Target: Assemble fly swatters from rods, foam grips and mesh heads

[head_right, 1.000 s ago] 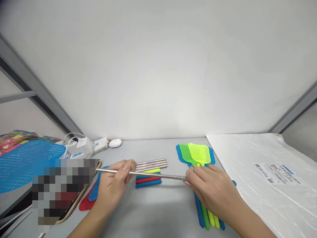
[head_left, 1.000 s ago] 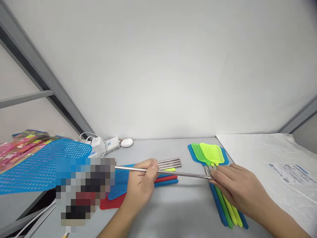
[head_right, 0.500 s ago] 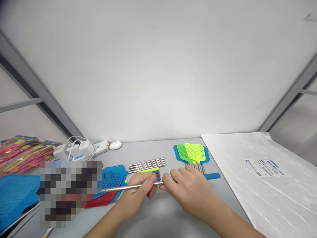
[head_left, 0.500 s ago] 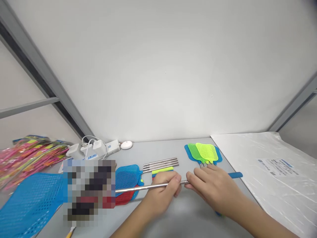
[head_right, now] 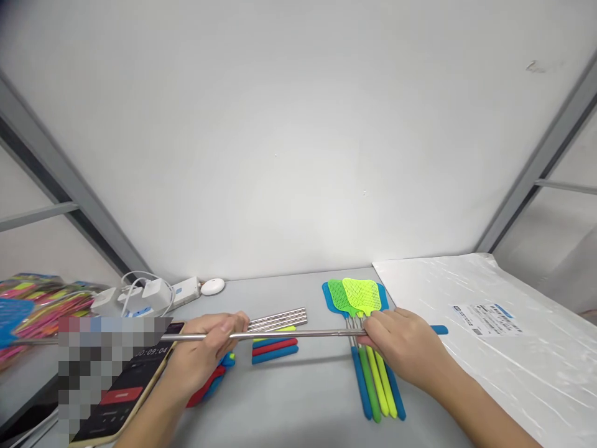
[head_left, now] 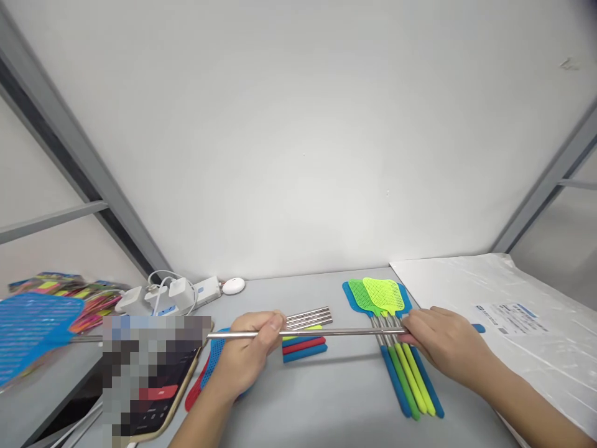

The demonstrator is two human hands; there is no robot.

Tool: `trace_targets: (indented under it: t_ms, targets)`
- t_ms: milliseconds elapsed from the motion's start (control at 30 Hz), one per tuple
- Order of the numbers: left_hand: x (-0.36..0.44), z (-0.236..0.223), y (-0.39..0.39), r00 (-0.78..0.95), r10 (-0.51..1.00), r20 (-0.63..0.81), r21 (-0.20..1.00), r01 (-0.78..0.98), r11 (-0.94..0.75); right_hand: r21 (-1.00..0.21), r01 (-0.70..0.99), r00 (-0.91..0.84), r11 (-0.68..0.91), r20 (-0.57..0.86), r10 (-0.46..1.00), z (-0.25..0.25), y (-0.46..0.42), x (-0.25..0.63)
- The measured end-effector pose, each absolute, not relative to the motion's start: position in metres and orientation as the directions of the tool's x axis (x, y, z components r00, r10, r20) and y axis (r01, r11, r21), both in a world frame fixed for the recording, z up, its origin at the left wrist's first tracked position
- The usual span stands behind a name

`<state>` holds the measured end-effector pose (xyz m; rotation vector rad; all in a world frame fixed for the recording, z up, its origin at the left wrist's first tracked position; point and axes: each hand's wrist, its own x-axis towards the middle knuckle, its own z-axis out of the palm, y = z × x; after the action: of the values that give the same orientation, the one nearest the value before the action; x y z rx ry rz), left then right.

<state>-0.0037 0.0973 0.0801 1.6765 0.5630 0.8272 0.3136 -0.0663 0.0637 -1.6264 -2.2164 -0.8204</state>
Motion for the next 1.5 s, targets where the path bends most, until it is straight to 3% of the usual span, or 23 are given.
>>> trace_targets:
  t_ms: [167, 333, 467, 633, 867, 1100, 1267, 1500]
  targets:
    - [0.010, 0.072, 0.094, 0.526, 0.732, 0.433, 0.900, -0.299, -0.318, 0.238, 0.947, -0.319, 0.217, 0.593, 0.739, 0.069, -0.059, 0.293]
    - [0.032, 0.067, 0.074, 0.762, 0.586, 0.278, 0.937, -0.080, -0.340, 0.272, 0.929, -0.366, 0.251, 0.582, 0.726, 0.080, -0.048, 0.257]
    - [0.031, 0.076, 0.070, 0.813, 0.551, 0.187, 0.923, 0.047, -0.383, 0.241, 0.928, -0.372, 0.284, 0.585, 0.720, 0.078, -0.043, 0.246]
    - [0.004, 0.083, 0.091, 0.747, 0.636, 0.193, 0.926, 0.075, -0.369, 0.221, 0.950, -0.309, 0.219, 0.587, 0.749, 0.062, -0.047, 0.282]
    - [0.016, 0.073, 0.094, 0.781, 0.600, 0.173, 0.904, 0.117, -0.412, 0.248, 0.951, -0.296, 0.183, 0.567, 0.768, 0.052, -0.052, 0.323]
    - [0.021, 0.068, 0.093, 0.681, 0.705, 0.198, 0.934, 0.087, -0.346, 0.205, 0.968, -0.242, 0.146, 0.593, 0.768, 0.049, -0.045, 0.331]
    - [0.022, 0.061, 0.093, 0.635, 0.749, 0.190, 0.959, 0.044, -0.281, 0.244, 0.956, -0.279, 0.165, 0.568, 0.774, 0.050, -0.044, 0.328]
    - [0.045, 0.056, 0.064, 0.783, 0.601, 0.161, 0.946, 0.050, -0.319, 0.260, 0.928, -0.367, 0.268, 0.506, 0.781, 0.054, -0.041, 0.271]
